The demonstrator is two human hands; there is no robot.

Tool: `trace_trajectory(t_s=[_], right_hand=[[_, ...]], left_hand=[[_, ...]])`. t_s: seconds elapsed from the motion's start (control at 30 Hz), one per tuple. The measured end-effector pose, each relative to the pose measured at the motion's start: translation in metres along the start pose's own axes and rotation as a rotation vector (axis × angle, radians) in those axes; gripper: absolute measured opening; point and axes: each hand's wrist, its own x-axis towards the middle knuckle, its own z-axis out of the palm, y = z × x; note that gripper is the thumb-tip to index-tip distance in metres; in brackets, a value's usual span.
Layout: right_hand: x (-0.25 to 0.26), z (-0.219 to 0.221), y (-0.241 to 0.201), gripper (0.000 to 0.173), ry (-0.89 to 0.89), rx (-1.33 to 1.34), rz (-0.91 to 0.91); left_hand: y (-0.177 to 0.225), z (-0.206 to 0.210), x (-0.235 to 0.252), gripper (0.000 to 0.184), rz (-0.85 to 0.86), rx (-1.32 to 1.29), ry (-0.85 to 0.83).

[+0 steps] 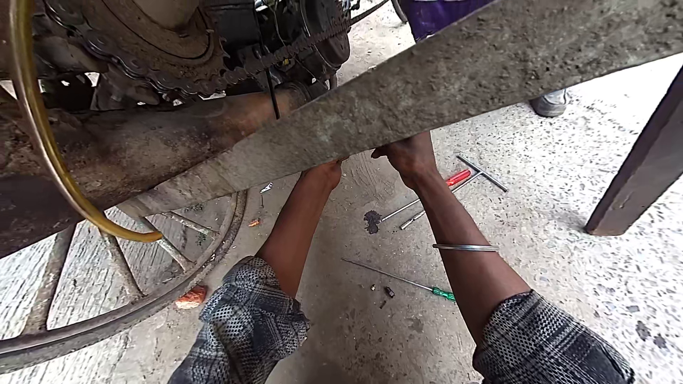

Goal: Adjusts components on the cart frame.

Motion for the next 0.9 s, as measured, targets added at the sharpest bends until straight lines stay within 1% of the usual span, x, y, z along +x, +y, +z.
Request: trace_trajectory(t_s=[0.03, 0.07, 0.1, 0.13, 0.2, 0.23, 0.27, 0.43, 0.5, 0.57, 0.63, 0.67, 0.73, 0.8, 0.9], right_hand=[[0.0, 0.0, 0.0, 0.016, 0.003, 0.003, -0.007], [0.001, -0.001, 0.001, 0.013, 0.005, -0.005, -0.023], [0.001, -0.002, 0.003, 0.01, 0.008, -0.02, -0.04], [0.002, -0.003, 0.005, 0.009, 0.011, -0.035, -0.05], [0.001, -0.004, 0.005, 0.008, 0.02, -0.059, -0.052], [0.001, -0.005, 0.004, 0.008, 0.021, -0.064, -0.047], [0.001, -0.005, 0.004, 0.008, 0.022, -0.066, -0.044], [0.001, -0.005, 0.009, 0.012, 0.026, -0.032, 0.009], [0.001, -0.004, 0.013, 0.015, 0.01, 0.071, 0.057], [0.0, -0.002, 0.011, 0.023, -0.028, 0.147, 0.101], [0.001, -0.001, 0.008, 0.035, -0.067, 0.178, 0.141], [0.0, 0.0, 0.005, 0.035, -0.066, 0.198, 0.162], [0.0, 0.002, 0.001, 0.022, -0.033, 0.223, 0.166], [-0.001, 0.005, 0.001, 0.011, 0.035, 0.209, 0.125], [0.0, 0.019, 0.007, 0.006, 0.144, 0.243, 0.069]], left_hand=[[-0.01, -0.017, 0.016, 0.031, 0.092, -0.046, -0.151], [-0.019, -0.036, 0.035, 0.033, 0.182, -0.07, -0.341], [-0.01, -0.031, 0.033, 0.03, 0.107, -0.027, -0.252], [-0.015, -0.033, 0.031, 0.034, 0.142, -0.038, -0.281], [0.0, 0.001, -0.002, 0.033, 0.006, 0.017, 0.005], [0.004, 0.01, -0.009, 0.034, -0.034, 0.033, 0.065], [0.006, 0.012, -0.011, 0.034, -0.048, 0.035, 0.082], [0.004, 0.01, -0.012, 0.034, -0.038, 0.032, 0.059], [0.002, 0.009, -0.012, 0.027, -0.025, 0.041, 0.046], [0.003, 0.009, -0.011, 0.021, -0.029, 0.031, 0.046], [0.003, 0.01, -0.01, 0.018, -0.025, 0.018, 0.06], [0.003, 0.011, -0.01, 0.017, -0.021, 0.025, 0.072], [0.001, 0.015, -0.012, 0.013, -0.007, 0.054, 0.11], [-0.003, 0.019, -0.014, 0.008, 0.013, 0.11, 0.142], [-0.011, 0.024, -0.015, 0.011, 0.07, 0.187, 0.167]])
